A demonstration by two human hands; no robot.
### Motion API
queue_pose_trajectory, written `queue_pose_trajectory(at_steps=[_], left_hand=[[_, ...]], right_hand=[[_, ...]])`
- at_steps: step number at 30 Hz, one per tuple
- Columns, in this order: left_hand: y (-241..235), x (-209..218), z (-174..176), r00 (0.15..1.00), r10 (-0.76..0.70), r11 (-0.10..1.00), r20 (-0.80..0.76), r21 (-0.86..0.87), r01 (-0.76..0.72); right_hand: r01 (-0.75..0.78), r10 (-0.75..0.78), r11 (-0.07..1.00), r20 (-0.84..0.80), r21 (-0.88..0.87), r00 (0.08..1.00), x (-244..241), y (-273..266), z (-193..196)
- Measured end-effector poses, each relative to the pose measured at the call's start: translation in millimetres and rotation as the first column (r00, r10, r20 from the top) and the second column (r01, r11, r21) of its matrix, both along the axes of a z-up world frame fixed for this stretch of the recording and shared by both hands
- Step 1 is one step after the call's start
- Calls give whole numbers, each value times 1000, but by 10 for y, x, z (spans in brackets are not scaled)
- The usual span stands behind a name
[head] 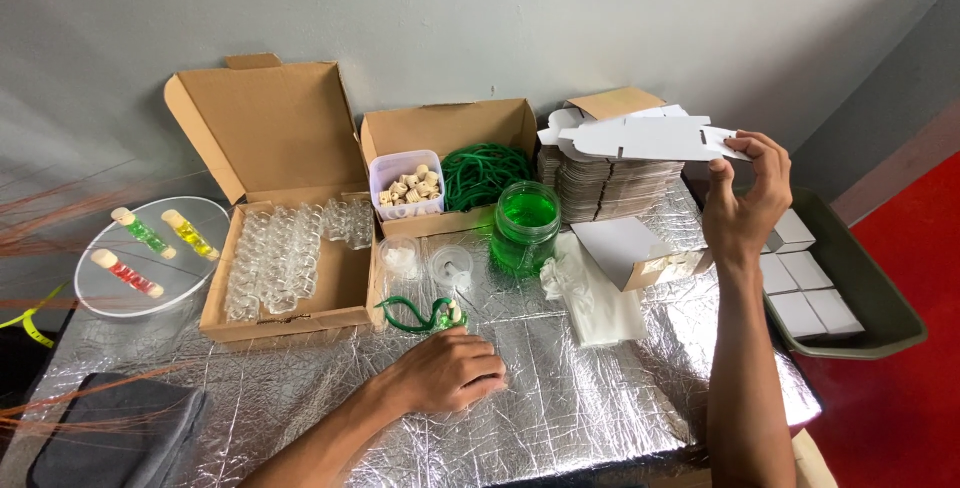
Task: The person threads a green cord through wooden beads and a plastic fragrance bottle, wipes the bottle with a cloth, and begins folding a cardboard box.
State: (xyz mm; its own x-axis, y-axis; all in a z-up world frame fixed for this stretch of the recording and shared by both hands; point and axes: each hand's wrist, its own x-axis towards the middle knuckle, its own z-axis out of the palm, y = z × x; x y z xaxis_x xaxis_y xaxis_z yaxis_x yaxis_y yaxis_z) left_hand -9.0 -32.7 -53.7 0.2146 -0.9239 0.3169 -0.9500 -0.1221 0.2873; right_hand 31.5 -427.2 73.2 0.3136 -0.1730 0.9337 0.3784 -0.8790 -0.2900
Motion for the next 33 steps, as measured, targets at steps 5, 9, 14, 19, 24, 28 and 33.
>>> queue_pose_trajectory(at_steps=[5, 9, 14, 19, 24, 28, 33], left_hand=[[11, 7, -41, 1000, 6, 999, -9, 32, -6], [14, -5, -7, 1000, 14, 999, -15, 47, -13], [17, -2, -16, 1000, 19, 998, -10, 52, -19], [16, -6, -1, 999, 21, 998, -24, 56, -20], [17, 16, -71, 1000, 20, 999, -11, 36, -20], [17, -5, -15, 999, 24, 998, -28, 52, -22], [8, 13, -61, 1000, 19, 999, -24, 40, -18]], right_hand=[[-45, 43, 998, 55, 45, 998, 5, 21, -11], [-21, 19, 1000, 66, 23, 998, 11, 9, -24], [-26, 25, 999, -39, -21, 999, 63, -47, -73], [30, -31, 1000, -301, -5, 953, 60, -64, -114], [29, -4, 999, -520, 40, 854, 50, -52, -112], [52, -10, 997, -591, 55, 806, -16, 41, -14], [62, 23, 991, -592, 123, 805, -18, 46, 0]])
